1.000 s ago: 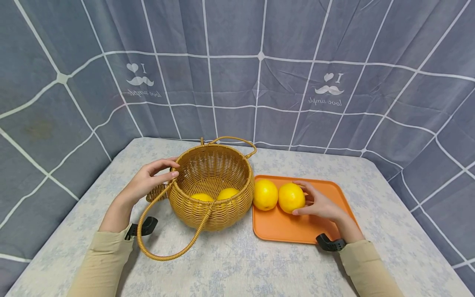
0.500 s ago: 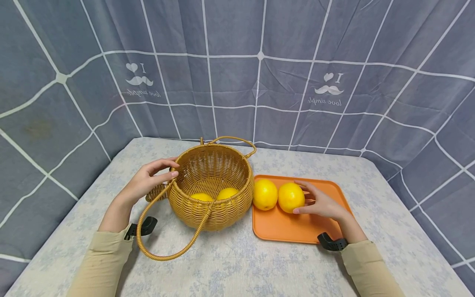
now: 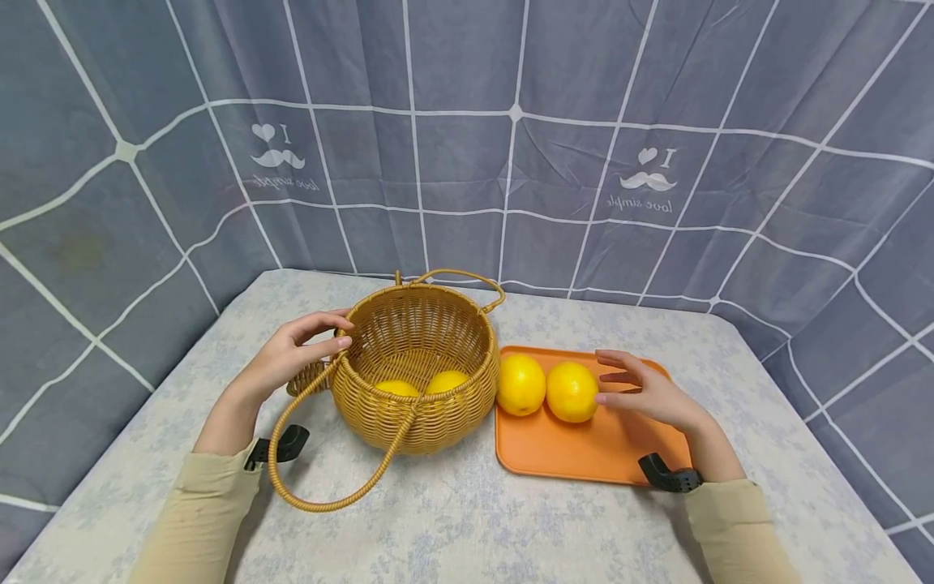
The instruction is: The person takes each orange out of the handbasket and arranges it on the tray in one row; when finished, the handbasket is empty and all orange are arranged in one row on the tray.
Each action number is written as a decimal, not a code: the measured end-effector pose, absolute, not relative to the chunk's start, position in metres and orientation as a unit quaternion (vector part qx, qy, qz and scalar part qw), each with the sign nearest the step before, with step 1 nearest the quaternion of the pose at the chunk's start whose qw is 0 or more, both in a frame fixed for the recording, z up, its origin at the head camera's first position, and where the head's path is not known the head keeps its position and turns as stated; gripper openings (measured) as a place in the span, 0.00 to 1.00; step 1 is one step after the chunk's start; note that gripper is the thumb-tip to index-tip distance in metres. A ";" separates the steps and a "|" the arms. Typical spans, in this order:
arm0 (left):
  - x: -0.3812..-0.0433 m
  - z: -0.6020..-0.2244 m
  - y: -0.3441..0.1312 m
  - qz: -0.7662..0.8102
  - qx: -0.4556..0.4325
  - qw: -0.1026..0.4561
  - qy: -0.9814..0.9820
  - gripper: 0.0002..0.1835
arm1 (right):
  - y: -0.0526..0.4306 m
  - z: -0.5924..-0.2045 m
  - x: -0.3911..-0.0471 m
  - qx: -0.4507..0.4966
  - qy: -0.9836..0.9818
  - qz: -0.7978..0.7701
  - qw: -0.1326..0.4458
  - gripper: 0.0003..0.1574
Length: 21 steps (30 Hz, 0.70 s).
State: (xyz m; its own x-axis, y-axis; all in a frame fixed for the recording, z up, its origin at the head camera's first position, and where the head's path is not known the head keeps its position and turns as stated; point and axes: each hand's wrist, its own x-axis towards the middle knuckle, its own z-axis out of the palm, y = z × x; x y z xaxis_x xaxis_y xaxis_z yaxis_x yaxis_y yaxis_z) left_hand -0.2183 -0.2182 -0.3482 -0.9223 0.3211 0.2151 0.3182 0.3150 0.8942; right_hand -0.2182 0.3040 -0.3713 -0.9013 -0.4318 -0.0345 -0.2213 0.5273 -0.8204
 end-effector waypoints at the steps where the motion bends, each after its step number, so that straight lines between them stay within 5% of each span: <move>1: -0.218 -0.348 -0.218 0.551 0.198 0.002 0.811 0.19 | 0.305 -0.367 -0.218 -0.192 0.868 -0.443 0.115 0.46; 12: -0.219 -0.350 -0.219 0.551 0.201 0.000 0.810 0.18 | 0.275 -0.290 -0.240 -0.269 0.865 -0.407 0.113 0.37; 21: -0.220 -0.350 -0.219 0.550 0.201 0.001 0.811 0.16 | 0.198 -0.236 -0.256 -0.349 0.837 -0.380 0.185 0.34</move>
State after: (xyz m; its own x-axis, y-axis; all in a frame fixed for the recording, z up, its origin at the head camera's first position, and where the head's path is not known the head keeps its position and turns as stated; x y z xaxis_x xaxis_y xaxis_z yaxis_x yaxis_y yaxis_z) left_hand -0.2196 -0.2191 -0.3499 -0.9189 0.3271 0.2205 0.3257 0.3139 0.8918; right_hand -0.2563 0.1982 -0.2361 -0.6878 -0.7245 -0.0443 -0.4438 0.4681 -0.7641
